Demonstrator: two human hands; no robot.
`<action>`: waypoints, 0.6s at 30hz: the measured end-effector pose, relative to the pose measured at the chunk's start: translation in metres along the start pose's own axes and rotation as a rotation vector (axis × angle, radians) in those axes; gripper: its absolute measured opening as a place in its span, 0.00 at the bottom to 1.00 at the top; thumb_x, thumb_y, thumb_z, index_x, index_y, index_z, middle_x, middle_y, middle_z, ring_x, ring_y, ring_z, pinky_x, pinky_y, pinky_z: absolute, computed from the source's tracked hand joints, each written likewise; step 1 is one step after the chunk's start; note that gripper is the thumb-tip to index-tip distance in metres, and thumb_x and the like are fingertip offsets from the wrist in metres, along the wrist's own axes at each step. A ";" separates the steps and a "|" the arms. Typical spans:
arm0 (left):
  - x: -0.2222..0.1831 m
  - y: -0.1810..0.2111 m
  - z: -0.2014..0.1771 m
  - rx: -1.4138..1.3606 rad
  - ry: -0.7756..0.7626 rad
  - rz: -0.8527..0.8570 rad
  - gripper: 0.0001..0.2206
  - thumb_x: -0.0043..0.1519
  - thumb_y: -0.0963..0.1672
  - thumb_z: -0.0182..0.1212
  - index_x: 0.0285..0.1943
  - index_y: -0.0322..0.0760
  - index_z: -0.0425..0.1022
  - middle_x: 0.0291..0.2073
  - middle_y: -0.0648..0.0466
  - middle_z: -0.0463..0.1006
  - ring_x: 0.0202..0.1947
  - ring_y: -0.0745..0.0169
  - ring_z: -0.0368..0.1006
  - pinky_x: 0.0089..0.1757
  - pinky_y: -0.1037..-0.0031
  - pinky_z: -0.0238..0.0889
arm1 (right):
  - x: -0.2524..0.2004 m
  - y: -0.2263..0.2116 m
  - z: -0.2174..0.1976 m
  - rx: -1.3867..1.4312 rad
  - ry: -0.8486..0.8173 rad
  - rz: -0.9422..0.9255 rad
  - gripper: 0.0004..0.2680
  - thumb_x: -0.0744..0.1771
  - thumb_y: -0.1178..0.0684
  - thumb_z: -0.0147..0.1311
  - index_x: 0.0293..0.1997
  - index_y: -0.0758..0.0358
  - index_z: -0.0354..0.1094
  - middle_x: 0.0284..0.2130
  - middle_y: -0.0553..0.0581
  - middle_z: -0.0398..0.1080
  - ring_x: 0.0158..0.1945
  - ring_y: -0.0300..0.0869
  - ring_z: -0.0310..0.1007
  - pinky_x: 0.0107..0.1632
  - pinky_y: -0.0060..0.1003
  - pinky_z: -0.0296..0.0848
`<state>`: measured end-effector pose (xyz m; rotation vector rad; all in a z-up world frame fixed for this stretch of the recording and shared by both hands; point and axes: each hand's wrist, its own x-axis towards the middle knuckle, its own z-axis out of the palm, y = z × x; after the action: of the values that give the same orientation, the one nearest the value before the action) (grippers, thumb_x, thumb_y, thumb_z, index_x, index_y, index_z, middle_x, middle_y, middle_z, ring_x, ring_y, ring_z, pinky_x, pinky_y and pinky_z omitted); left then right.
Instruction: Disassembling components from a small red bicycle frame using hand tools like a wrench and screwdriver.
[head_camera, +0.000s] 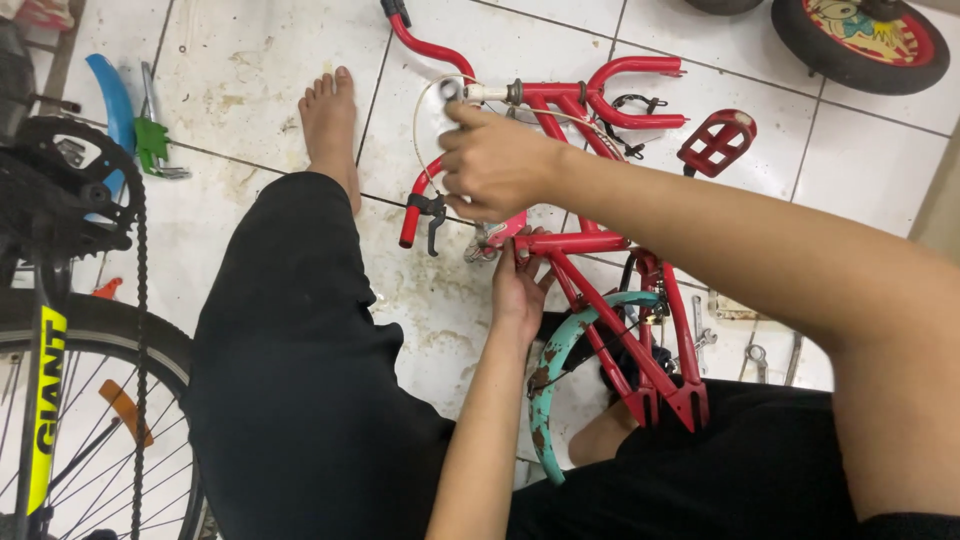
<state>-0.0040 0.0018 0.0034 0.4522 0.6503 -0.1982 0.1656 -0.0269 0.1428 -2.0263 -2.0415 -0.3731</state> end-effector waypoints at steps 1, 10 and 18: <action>0.002 0.001 -0.001 -0.036 -0.008 -0.020 0.19 0.72 0.52 0.44 0.64 0.39 0.70 0.54 0.51 0.76 0.49 0.64 0.68 0.48 0.65 0.60 | -0.002 0.000 -0.016 -0.141 -0.117 0.177 0.14 0.69 0.46 0.52 0.21 0.53 0.69 0.18 0.49 0.69 0.30 0.46 0.67 0.65 0.51 0.57; 0.011 -0.007 -0.009 0.050 0.040 -0.022 0.19 0.70 0.55 0.51 0.63 0.47 0.73 0.58 0.56 0.76 0.56 0.63 0.73 0.55 0.58 0.63 | -0.116 -0.033 -0.062 0.144 -0.719 0.912 0.11 0.70 0.40 0.43 0.48 0.46 0.72 0.37 0.49 0.80 0.47 0.47 0.81 0.59 0.54 0.64; 0.008 -0.011 -0.003 -0.002 0.090 -0.011 0.16 0.69 0.55 0.53 0.57 0.49 0.75 0.49 0.60 0.76 0.50 0.65 0.74 0.55 0.59 0.66 | -0.130 -0.058 -0.061 0.493 -0.694 1.043 0.10 0.70 0.47 0.46 0.52 0.50 0.73 0.44 0.52 0.79 0.53 0.50 0.78 0.60 0.58 0.66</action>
<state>-0.0027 -0.0067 -0.0075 0.4576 0.7410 -0.1882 0.1084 -0.1699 0.1546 -2.6571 -0.8299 1.0130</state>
